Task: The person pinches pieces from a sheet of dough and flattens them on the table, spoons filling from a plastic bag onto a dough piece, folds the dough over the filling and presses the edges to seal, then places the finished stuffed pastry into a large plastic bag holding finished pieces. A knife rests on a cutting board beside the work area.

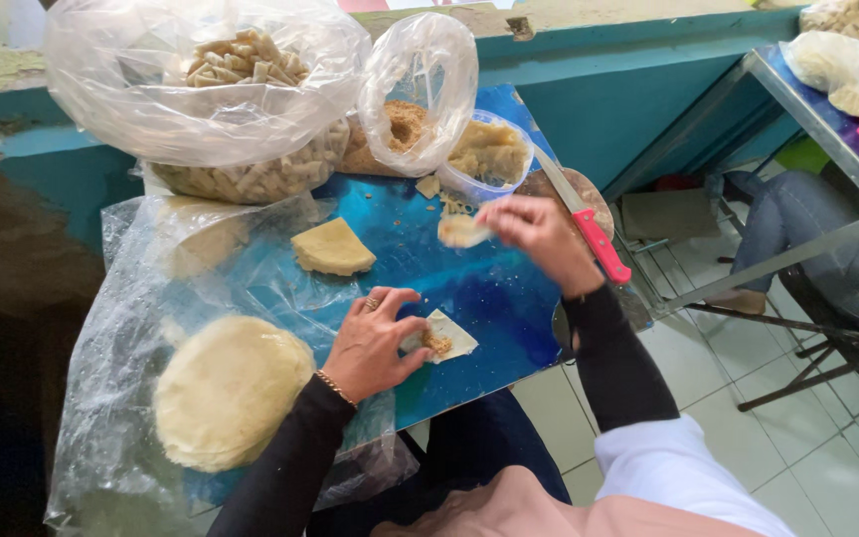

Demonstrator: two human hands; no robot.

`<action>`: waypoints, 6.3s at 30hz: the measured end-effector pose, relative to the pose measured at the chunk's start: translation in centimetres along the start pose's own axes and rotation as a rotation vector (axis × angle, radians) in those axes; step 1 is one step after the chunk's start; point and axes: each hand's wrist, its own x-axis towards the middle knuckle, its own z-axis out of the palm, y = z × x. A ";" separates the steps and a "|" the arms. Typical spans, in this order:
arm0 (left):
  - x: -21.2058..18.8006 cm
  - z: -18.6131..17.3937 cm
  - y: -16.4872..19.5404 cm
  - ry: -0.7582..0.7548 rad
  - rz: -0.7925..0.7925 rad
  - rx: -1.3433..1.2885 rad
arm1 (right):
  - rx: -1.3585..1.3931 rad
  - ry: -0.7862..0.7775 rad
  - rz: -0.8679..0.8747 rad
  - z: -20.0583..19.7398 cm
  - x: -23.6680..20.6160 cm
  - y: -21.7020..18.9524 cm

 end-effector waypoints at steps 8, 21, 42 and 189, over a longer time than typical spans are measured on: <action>-0.4 1.5 -0.1 0.028 0.071 0.022 | -0.114 0.229 -0.256 0.6 15.6 0.2; -0.5 0.5 -0.7 0.032 -0.181 0.052 | -0.716 0.185 -0.533 6.2 1.2 -2.7; -0.2 1.0 0.0 -0.024 -0.195 -0.330 | -0.348 0.238 -0.091 10.7 -12.2 0.0; 0.8 -0.4 -5.3 0.602 -0.448 0.318 | -0.229 -0.239 -0.184 15.7 10.8 4.0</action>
